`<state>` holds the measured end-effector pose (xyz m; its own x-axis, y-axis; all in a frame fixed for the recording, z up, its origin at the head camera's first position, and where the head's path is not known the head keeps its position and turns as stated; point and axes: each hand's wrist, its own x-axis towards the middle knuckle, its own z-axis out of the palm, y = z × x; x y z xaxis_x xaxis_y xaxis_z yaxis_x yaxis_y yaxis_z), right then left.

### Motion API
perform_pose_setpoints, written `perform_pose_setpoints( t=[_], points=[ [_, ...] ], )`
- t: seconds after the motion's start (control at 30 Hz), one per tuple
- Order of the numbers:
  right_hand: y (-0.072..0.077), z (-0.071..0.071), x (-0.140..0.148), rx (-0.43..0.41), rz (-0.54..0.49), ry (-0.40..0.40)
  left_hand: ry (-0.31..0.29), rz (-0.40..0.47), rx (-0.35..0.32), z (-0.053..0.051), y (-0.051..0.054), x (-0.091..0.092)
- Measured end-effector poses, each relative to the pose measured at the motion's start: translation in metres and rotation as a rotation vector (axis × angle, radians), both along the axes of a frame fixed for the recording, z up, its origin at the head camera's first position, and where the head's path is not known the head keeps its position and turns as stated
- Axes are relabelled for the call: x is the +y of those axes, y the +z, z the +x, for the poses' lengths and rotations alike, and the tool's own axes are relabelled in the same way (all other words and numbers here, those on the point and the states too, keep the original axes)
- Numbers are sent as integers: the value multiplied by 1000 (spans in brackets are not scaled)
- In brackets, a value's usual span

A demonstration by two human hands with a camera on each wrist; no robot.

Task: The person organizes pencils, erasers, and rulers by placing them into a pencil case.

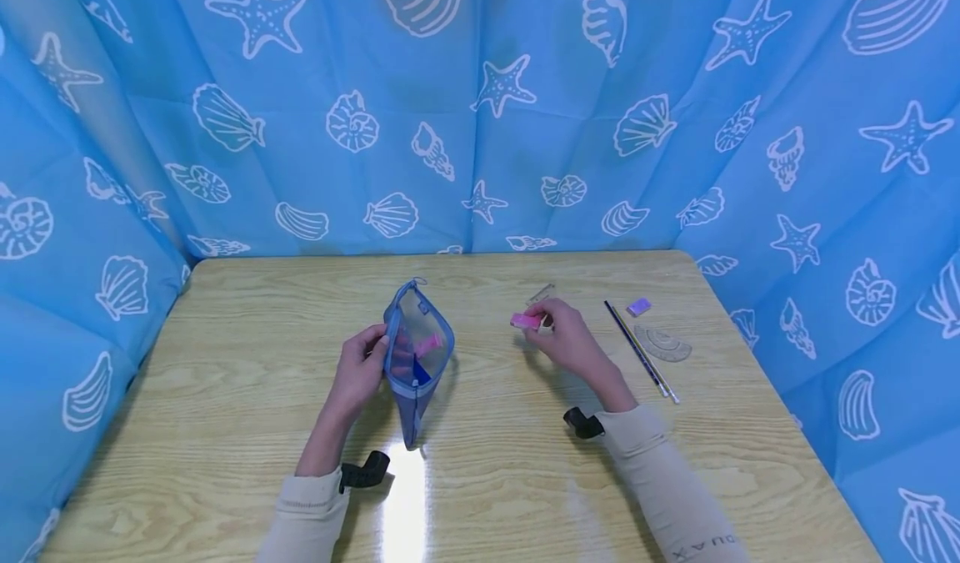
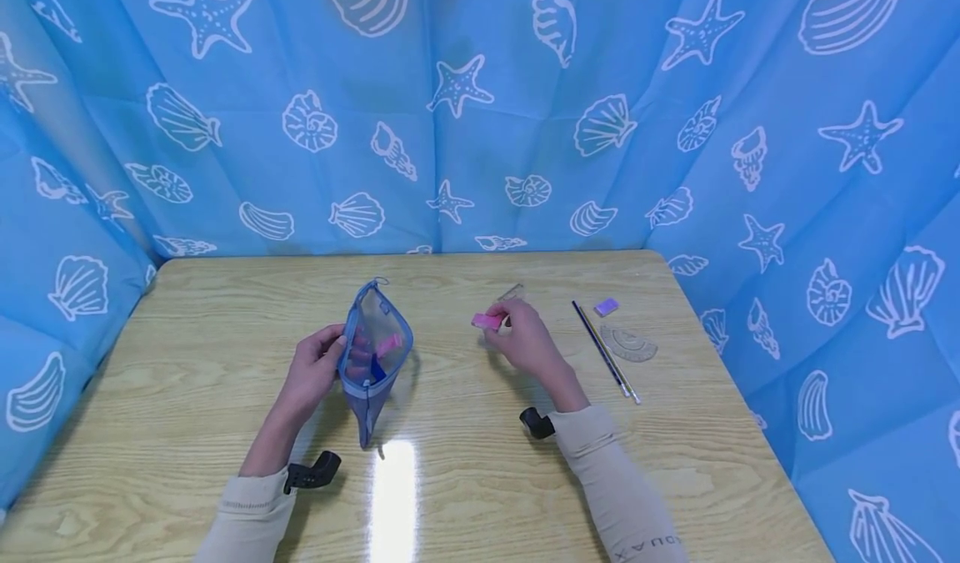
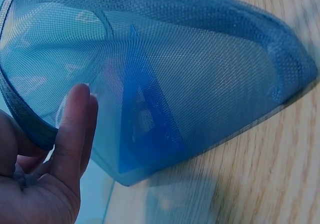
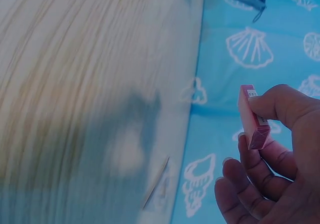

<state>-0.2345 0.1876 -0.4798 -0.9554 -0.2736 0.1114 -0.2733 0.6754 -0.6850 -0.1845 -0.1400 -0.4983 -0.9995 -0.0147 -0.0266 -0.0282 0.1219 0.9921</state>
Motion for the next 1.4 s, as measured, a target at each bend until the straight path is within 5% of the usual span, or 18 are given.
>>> perform_pose_setpoints(
  t=[0.57,1.1,1.4],
  points=[
    [21,-5,-60,85,-17,167,-11,23,33,-3,2,2],
    [26,-19,-88,99,23,289,-31,38,31,-3,4,4],
    [33,-23,-101,120,57,323,-8,-42,50,-4,7,4]
  ],
)
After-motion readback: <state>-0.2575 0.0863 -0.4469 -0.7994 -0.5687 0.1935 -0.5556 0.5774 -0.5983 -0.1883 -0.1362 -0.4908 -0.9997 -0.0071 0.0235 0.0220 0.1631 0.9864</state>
